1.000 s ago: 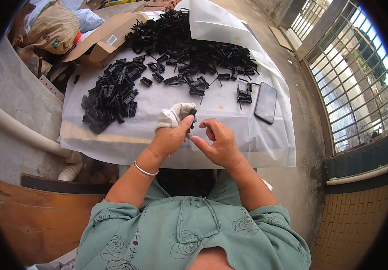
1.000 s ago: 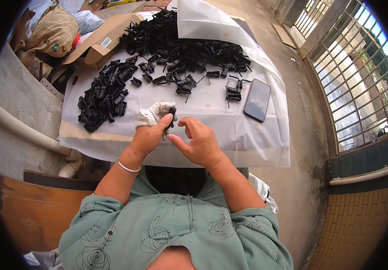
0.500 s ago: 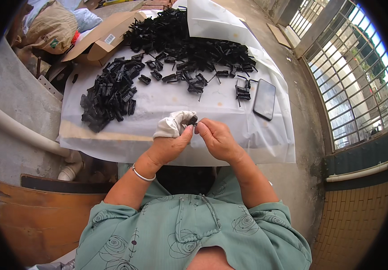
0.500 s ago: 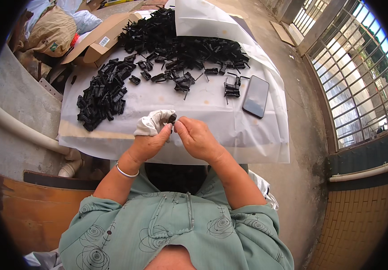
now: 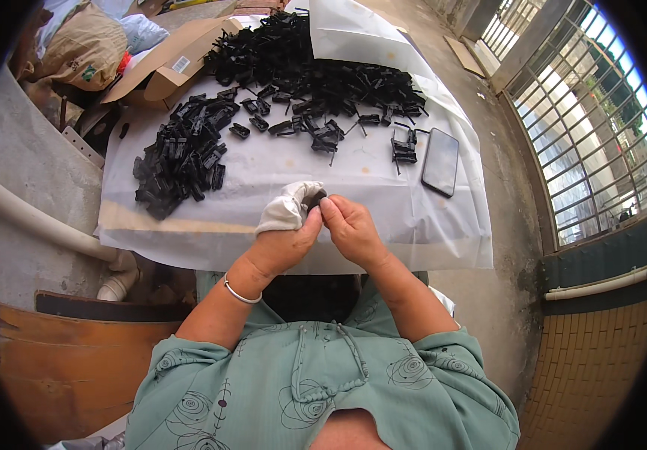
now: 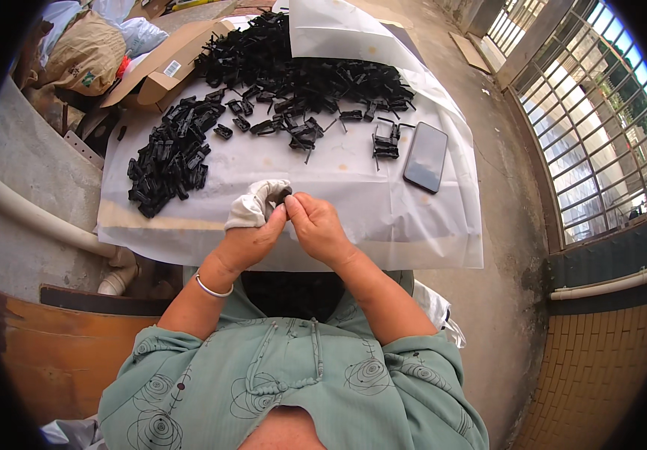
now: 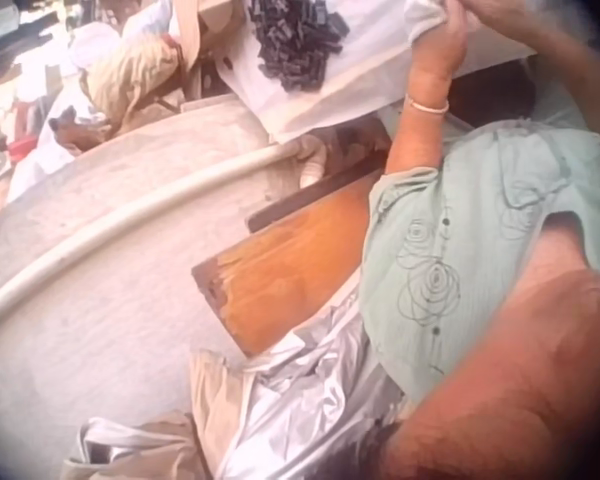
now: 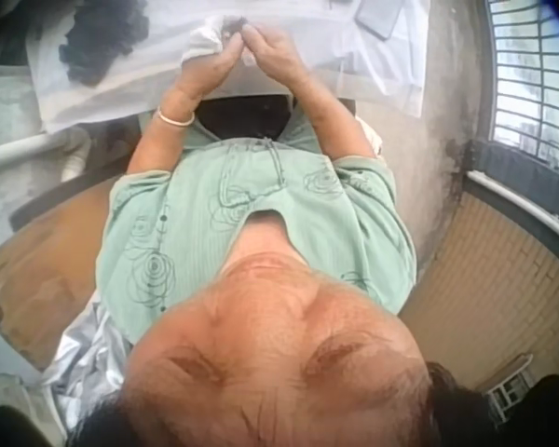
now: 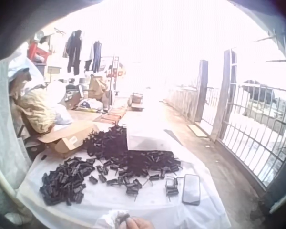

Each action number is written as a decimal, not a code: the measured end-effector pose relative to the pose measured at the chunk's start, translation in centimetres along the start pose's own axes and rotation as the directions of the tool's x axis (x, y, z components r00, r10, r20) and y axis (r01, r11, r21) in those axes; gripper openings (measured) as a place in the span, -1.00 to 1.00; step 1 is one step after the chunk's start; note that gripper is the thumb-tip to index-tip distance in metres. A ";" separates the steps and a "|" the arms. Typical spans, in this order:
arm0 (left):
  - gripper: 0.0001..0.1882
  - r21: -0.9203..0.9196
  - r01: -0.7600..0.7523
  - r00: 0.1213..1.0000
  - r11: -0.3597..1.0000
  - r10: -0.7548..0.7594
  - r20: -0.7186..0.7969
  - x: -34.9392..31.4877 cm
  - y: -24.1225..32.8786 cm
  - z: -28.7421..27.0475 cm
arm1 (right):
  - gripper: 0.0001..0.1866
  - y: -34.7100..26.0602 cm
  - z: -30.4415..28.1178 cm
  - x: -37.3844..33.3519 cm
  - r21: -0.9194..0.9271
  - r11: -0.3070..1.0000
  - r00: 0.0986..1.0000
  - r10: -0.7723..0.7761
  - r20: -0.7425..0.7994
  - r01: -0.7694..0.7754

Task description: Wiping small black plastic components with a white cloth to clean them and then sorting them on the workbench.

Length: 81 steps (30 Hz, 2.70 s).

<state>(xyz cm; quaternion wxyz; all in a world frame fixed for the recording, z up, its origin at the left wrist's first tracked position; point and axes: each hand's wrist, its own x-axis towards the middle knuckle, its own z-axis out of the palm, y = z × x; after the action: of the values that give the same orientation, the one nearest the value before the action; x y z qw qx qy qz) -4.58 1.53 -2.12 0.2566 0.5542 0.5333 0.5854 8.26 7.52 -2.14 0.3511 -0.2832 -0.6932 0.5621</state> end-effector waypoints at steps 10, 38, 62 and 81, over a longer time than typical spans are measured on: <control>-0.66 -0.293 0.351 0.936 0.889 -0.322 0.143 0.5 -0.1 -1.9 | -0.88 -1.8 -2.3 -0.1 -0.395 0.915 0.996 -0.053 0.073 0.078; -0.67 -0.054 0.022 0.976 0.998 -0.010 0.219 0.1 0.1 -1.7 | -0.81 -2.5 -0.9 -0.5 -0.163 0.984 0.985 -0.044 0.170 0.072; -0.77 0.122 0.151 0.956 0.981 -0.177 0.234 0.2 1.4 -1.4 | -0.74 -1.1 0.3 0.2 -0.289 0.957 0.982 0.054 0.182 0.001; -0.60 0.696 -0.255 0.941 0.671 0.337 0.020 2.9 1.1 -5.3 | -0.85 3.1 -2.6 5.5 -0.848 0.527 0.948 -0.240 -0.210 -0.055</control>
<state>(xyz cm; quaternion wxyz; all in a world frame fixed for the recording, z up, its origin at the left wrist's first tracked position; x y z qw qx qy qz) -9.93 1.99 0.97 -0.0961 0.6553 0.6283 0.4081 7.03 14.00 -3.88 0.3011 -0.4618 -0.8298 0.0866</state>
